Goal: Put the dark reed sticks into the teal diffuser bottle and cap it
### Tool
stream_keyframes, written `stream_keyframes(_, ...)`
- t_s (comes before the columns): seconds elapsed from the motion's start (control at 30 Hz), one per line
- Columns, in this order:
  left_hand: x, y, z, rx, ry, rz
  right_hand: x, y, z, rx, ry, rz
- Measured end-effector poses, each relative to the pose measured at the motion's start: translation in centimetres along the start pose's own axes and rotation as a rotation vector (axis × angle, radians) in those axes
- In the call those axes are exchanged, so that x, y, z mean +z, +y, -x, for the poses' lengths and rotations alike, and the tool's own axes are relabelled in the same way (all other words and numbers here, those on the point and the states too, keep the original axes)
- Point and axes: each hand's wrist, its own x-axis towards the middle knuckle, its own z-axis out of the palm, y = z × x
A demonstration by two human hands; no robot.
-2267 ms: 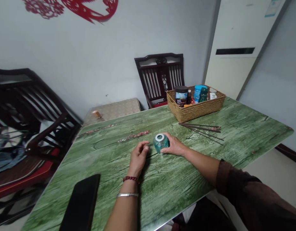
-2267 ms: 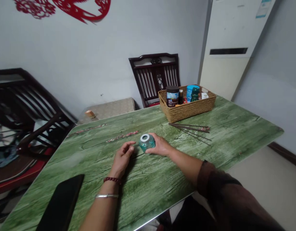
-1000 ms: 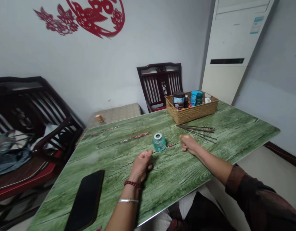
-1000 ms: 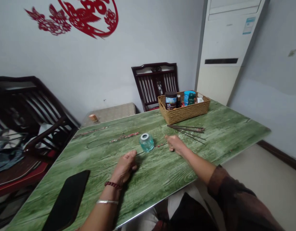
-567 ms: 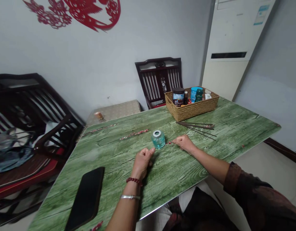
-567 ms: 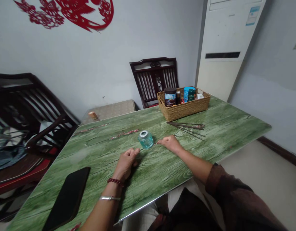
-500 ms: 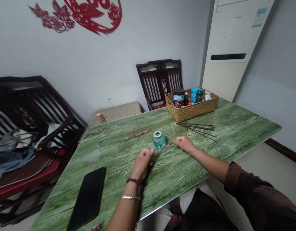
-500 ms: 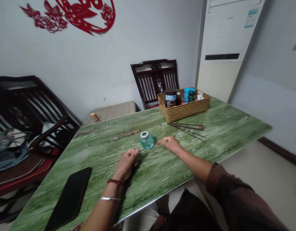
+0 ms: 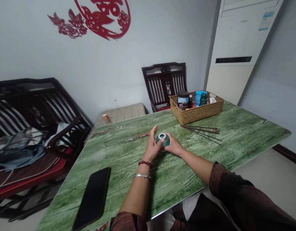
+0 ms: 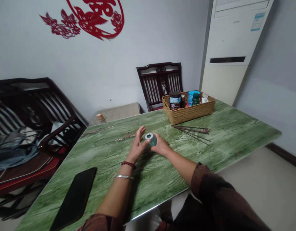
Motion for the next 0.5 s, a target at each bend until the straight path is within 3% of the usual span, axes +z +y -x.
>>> stream_keyframes(0.23,0.62,-1.30,0.34,0.038,-0.094,0.033,0.43,0.86,0.01,-0.052,0.018,0.146)
stream_keyframes(0.5,1.10,-0.77,0.62,-0.003,0.034,0.011,-0.05,0.39,0.71,-0.052,-0.020,0.155)
